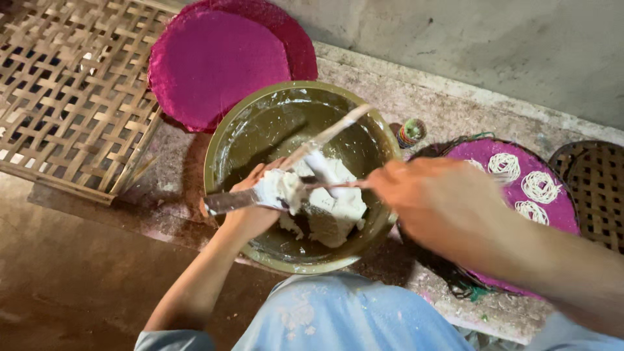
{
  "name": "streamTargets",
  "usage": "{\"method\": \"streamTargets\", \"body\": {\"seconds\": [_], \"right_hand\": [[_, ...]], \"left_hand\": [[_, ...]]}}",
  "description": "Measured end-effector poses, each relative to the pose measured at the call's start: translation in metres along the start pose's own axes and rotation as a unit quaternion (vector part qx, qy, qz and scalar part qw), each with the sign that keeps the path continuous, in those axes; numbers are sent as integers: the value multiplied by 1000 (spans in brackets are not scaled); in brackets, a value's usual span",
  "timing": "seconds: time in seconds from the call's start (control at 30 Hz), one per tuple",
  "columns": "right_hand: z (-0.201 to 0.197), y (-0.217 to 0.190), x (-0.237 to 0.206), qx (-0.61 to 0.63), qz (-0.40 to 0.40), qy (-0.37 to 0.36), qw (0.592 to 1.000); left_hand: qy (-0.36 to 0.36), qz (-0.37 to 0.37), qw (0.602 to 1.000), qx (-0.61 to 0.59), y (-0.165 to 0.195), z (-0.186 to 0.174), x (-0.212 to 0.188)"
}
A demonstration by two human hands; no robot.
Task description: The person scoops white dough from a large basin into a handheld press, then squeezes the press to extrude noodle strands in circular nests onto a round pink tray. They repeat this for several nests, add small colored items beside the nests, and stack finished trays with woven bamboo lids.
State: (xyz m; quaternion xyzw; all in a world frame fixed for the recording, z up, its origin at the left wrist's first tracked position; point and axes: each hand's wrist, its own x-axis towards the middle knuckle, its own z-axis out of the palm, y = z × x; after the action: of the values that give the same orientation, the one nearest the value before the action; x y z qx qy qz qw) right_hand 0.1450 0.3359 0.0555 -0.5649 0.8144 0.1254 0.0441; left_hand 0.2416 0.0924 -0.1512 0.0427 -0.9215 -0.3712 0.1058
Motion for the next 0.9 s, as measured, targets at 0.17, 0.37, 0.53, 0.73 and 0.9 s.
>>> {"method": "streamTargets", "body": {"seconds": [0.17, 0.37, 0.53, 0.73, 0.9], "right_hand": [[53, -39, 47, -68, -62, 51, 994], [22, -3, -1, 29, -6, 50, 998], [6, -32, 26, -36, -38, 56, 997], [63, -13, 10, 53, 2, 63, 997], [121, -6, 17, 317, 85, 255, 910]], "left_hand": [[25, 134, 987, 84, 9, 19, 9], [-37, -8, 999, 26, 3, -4, 8], [-36, -64, 996, 43, 11, -9, 9], [56, 50, 984, 164, 7, 1, 13], [200, 66, 968, 136, -3, -3, 23]]}}
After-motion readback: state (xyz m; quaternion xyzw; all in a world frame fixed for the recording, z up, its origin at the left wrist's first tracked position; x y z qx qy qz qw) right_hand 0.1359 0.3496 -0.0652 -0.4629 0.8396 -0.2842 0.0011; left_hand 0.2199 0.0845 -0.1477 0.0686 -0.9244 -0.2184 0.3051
